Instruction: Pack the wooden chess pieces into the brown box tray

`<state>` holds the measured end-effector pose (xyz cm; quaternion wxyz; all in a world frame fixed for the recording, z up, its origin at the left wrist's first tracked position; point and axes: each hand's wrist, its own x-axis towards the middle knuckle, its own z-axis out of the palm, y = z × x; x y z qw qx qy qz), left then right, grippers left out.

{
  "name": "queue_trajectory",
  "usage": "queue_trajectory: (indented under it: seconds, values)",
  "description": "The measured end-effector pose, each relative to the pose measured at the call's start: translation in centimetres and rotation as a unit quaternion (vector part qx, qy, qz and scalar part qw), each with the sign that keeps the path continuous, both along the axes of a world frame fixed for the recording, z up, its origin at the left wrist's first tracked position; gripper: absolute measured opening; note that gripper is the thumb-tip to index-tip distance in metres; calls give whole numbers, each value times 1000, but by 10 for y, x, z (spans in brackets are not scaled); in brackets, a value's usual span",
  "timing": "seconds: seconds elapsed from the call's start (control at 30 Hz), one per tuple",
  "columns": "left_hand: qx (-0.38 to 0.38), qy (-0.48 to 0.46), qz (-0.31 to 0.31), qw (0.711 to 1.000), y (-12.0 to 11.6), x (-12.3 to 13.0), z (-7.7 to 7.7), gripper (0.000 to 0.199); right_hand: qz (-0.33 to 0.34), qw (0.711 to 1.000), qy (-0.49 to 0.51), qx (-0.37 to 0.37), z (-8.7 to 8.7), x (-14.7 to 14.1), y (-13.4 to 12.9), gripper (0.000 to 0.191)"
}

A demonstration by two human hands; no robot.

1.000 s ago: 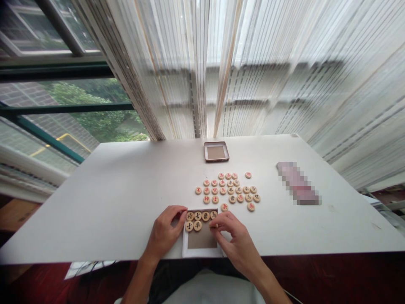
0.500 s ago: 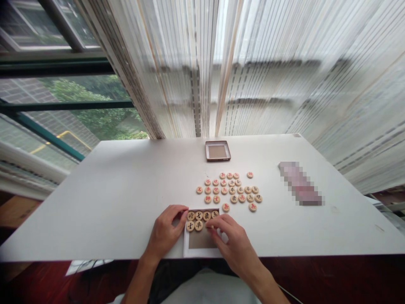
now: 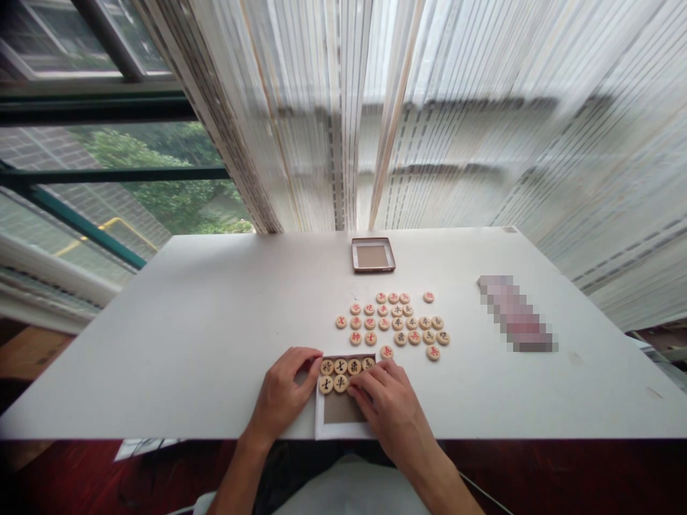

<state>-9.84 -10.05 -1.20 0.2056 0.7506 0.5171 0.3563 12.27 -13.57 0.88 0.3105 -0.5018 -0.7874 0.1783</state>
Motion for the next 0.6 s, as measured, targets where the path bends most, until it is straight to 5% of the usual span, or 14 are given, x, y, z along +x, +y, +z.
queue_trajectory:
  seconds: [0.6]
  values:
    - [8,-1,-1,1000,0,0,-1,13,-23,997,-23,69,-6,3,-8,13]
